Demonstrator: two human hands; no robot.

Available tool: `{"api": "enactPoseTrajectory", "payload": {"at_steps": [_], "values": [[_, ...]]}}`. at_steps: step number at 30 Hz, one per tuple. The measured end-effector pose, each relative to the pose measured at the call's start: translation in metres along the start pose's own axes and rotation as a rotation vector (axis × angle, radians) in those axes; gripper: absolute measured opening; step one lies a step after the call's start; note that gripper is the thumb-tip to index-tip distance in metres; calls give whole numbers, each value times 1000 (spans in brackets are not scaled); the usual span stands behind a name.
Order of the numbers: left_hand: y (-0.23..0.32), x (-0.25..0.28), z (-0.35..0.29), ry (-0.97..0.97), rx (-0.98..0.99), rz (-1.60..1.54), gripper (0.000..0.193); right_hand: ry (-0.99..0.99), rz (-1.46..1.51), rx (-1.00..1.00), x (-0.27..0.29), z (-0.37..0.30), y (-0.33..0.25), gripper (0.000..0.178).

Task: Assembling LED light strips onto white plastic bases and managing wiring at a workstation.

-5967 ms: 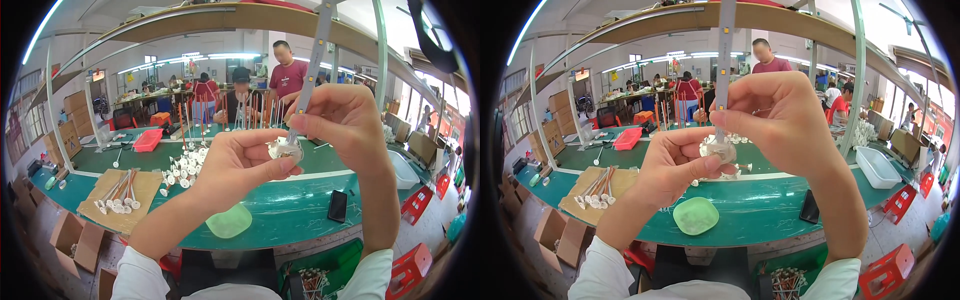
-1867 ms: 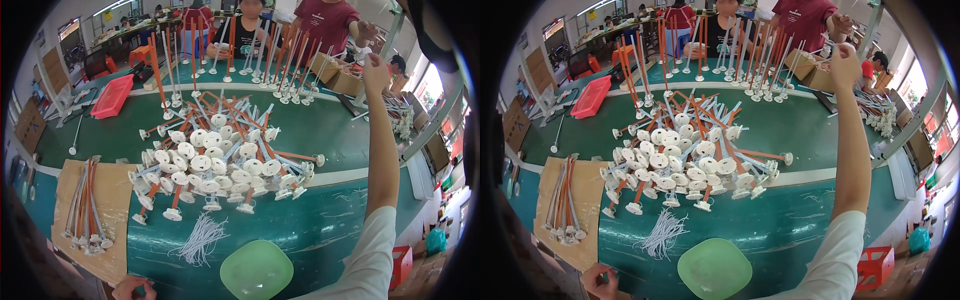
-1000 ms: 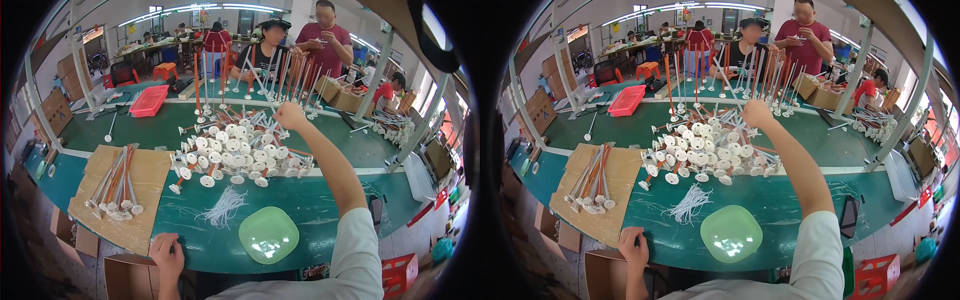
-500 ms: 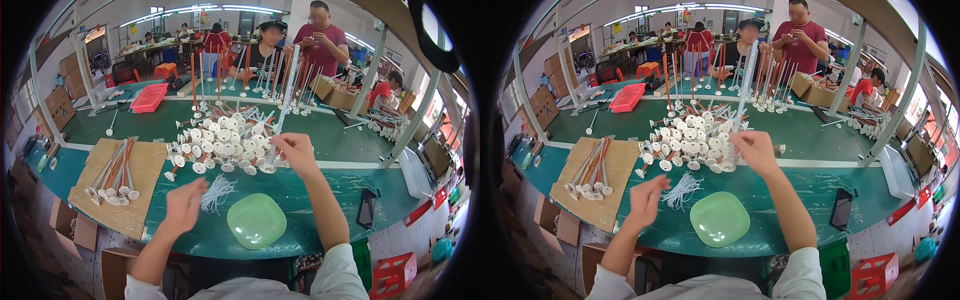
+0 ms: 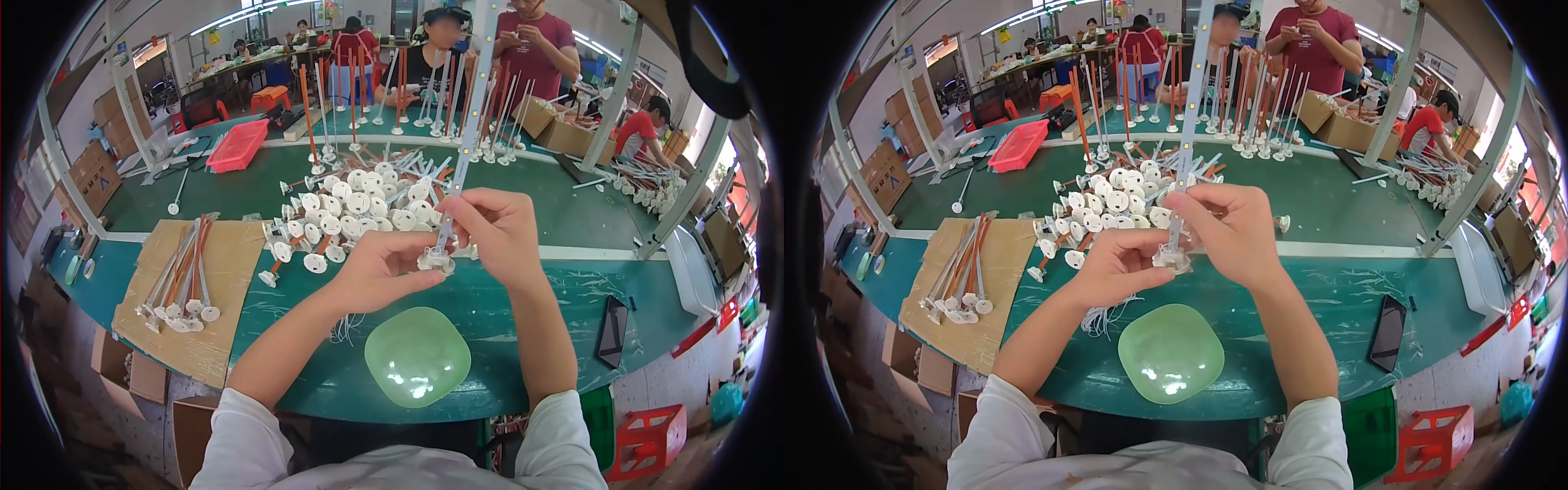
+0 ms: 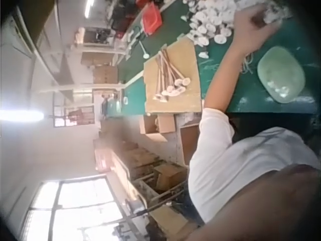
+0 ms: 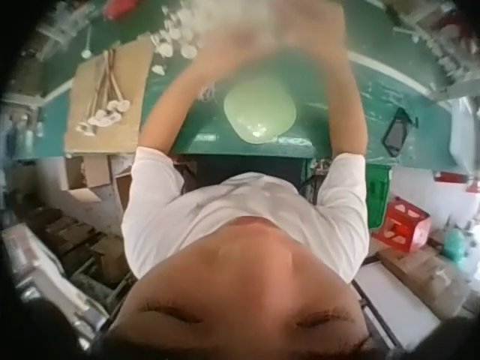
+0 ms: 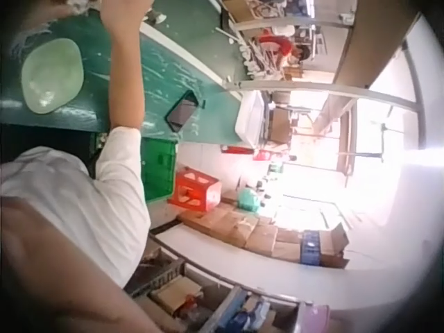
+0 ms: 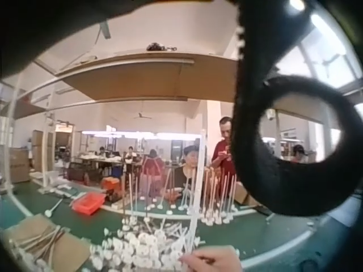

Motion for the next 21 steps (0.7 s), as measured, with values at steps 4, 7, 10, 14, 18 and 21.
{"api": "enactPoseTrajectory", "payload": {"at_steps": [4,7,10,14,18,21], "values": [[21,-5,-5,-52,-147,-33,47,47,12,-12,0,-3,-3,13],[19,-6,-7,-67,-76,-91,49,81,-2,15,-1,-5,-7,14],[15,-8,-10,-100,-82,-172,48,86,-30,6,-3,-6,-7,15],[12,-7,-11,-93,-65,-271,47,80,-60,-35,-3,-5,-3,16],[12,-11,-10,-103,-35,-218,48,72,-59,-49,-2,-6,1,17],[20,-11,-13,-84,-96,-193,42,60,-64,-42,-7,-6,-5,16]]}}
Point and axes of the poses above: each hand's wrist, its own z-axis towards the middle knuckle, its own x-axis out of the back of the hand, y = z × x, the point moved 8 cm from there along z, towards the middle knuckle, and after that the axes turned 6 degrees about -z, right-handed, at the moved point
